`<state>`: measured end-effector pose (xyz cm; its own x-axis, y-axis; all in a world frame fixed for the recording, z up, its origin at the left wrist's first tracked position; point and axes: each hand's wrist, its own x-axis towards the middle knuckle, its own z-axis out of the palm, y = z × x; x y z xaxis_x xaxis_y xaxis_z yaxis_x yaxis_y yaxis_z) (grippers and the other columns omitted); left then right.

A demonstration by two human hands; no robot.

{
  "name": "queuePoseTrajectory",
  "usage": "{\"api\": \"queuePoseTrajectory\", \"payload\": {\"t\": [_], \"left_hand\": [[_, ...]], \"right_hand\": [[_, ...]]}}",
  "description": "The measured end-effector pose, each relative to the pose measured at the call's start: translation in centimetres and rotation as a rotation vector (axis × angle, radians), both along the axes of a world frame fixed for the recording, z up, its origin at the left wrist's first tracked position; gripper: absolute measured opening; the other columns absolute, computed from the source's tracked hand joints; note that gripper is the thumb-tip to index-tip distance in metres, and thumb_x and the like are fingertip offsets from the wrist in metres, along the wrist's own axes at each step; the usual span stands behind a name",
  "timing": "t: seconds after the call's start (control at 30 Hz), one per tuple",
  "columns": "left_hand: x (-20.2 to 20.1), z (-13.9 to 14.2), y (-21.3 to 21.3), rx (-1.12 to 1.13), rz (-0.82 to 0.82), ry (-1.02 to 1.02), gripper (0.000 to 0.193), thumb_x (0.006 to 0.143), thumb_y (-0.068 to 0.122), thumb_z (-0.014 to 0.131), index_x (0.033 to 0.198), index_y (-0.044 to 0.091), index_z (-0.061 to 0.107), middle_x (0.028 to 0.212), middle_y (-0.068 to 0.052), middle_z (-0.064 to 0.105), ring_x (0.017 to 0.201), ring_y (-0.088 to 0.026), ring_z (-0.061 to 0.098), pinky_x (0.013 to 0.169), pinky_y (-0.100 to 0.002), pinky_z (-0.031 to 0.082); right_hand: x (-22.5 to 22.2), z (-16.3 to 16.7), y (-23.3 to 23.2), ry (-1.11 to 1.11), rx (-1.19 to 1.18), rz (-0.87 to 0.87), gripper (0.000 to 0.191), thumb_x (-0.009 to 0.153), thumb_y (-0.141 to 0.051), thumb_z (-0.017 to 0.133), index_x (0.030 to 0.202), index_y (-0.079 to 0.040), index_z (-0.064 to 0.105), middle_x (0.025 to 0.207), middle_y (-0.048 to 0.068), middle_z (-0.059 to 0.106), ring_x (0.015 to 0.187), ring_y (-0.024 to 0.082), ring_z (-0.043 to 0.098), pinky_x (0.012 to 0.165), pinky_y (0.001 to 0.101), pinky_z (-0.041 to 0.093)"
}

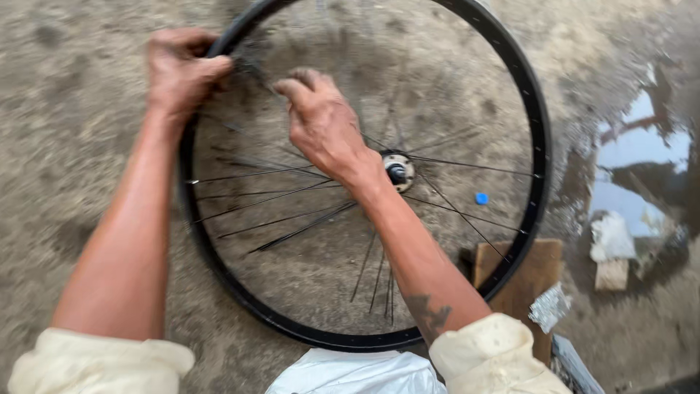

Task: The person sits on the ground lacing a bicycle wheel, threading spokes through the hub and inserting them into the rim holes one at a time, taking new spokes from a small wooden board beside them and turning the wheel as they work around it.

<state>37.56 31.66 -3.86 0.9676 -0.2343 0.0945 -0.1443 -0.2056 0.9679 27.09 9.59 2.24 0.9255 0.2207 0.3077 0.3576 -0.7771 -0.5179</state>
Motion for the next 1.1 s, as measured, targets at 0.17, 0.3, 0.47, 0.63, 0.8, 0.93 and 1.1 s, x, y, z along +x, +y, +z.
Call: {"api": "queuePoseTrajectory", "payload": {"t": [0.17, 0.3, 0.47, 0.63, 0.8, 0.93, 1.1], "left_hand": [[-0.6, -0.2, 0.2, 0.041, 0.001, 0.0, 0.023, 0.093, -0.002, 0.073, 0.116, -0.006, 0.072, 0.092, -0.01, 0.072, 0.073, -0.01, 0.069, 0.062, -0.025, 0.057], [-0.8, -1.7, 0.5, 0.21, 0.038, -0.094, 0.021, 0.095, 0.001, 0.072, 0.115, -0.004, 0.071, 0.089, -0.011, 0.071, 0.069, -0.012, 0.069, 0.06, -0.025, 0.059], [-1.8, -0.4, -0.3, 0.492, 0.141, -0.381, 0.034, 0.099, 0.0, 0.074, 0.13, -0.007, 0.064, 0.115, -0.021, 0.072, 0.098, -0.026, 0.07, 0.076, -0.038, 0.06], [-5.6, 7.0, -10.3, 0.477, -0.069, -0.767, 0.039, 0.103, 0.012, 0.074, 0.137, -0.002, 0.06, 0.115, -0.02, 0.068, 0.11, -0.032, 0.067, 0.095, -0.046, 0.054], [-11.8, 8.8, -23.1, 0.794, -0.578, -0.553, 0.07, 0.085, 0.058, 0.07, 0.131, 0.007, 0.058, 0.11, -0.025, 0.064, 0.108, -0.039, 0.061, 0.091, -0.065, 0.045], [-13.0, 7.4, -24.2, 0.927, -0.7, -0.341, 0.053, 0.09, 0.051, 0.066, 0.118, 0.007, 0.061, 0.107, -0.02, 0.06, 0.106, -0.033, 0.056, 0.091, -0.053, 0.046], [-13.5, 6.4, -23.5, 0.905, -0.758, -0.286, 0.041, 0.098, 0.048, 0.061, 0.097, 0.007, 0.065, 0.108, -0.017, 0.053, 0.104, -0.029, 0.052, 0.082, -0.045, 0.052]], "right_hand": [[-7.5, 4.2, -13.2, -0.176, 0.255, -0.503, 0.017, 0.103, 0.0, 0.065, 0.119, -0.002, 0.071, 0.115, 0.009, 0.075, 0.105, 0.02, 0.073, 0.094, 0.0334, 0.06], [-11.6, 2.9, -23.8, -0.166, 0.514, -0.914, 0.017, 0.097, -0.001, 0.064, 0.109, -0.005, 0.075, 0.102, 0.006, 0.076, 0.089, 0.014, 0.07, 0.08, 0.0299, 0.059], [-15.6, 1.7, -31.9, -0.196, -0.056, -0.989, 0.018, 0.098, -0.004, 0.07, 0.115, -0.003, 0.075, 0.109, 0.01, 0.075, 0.095, 0.018, 0.07, 0.085, 0.0347, 0.059], [-12.9, 3.8, -36.1, 0.32, 0.519, -0.754, 0.036, 0.102, -0.017, 0.069, 0.135, -0.002, 0.067, 0.118, 0.01, 0.071, 0.1, 0.014, 0.067, 0.085, 0.0295, 0.057], [-10.6, 4.6, -35.4, 0.511, 0.63, -0.557, 0.052, 0.09, -0.012, 0.075, 0.138, -0.002, 0.058, 0.107, 0.009, 0.072, 0.088, 0.011, 0.069, 0.072, 0.0245, 0.06], [-10.6, 4.0, -34.9, 0.479, 0.726, -0.524, 0.051, 0.088, -0.004, 0.077, 0.137, 0.002, 0.063, 0.103, 0.009, 0.072, 0.078, 0.008, 0.064, 0.064, 0.0223, 0.054], [-11.5, 2.7, -35.1, 0.437, 0.814, -0.508, 0.046, 0.082, 0.006, 0.071, 0.127, 0.0, 0.063, 0.105, 0.007, 0.074, 0.073, 0.006, 0.064, 0.057, 0.0203, 0.051]]}}
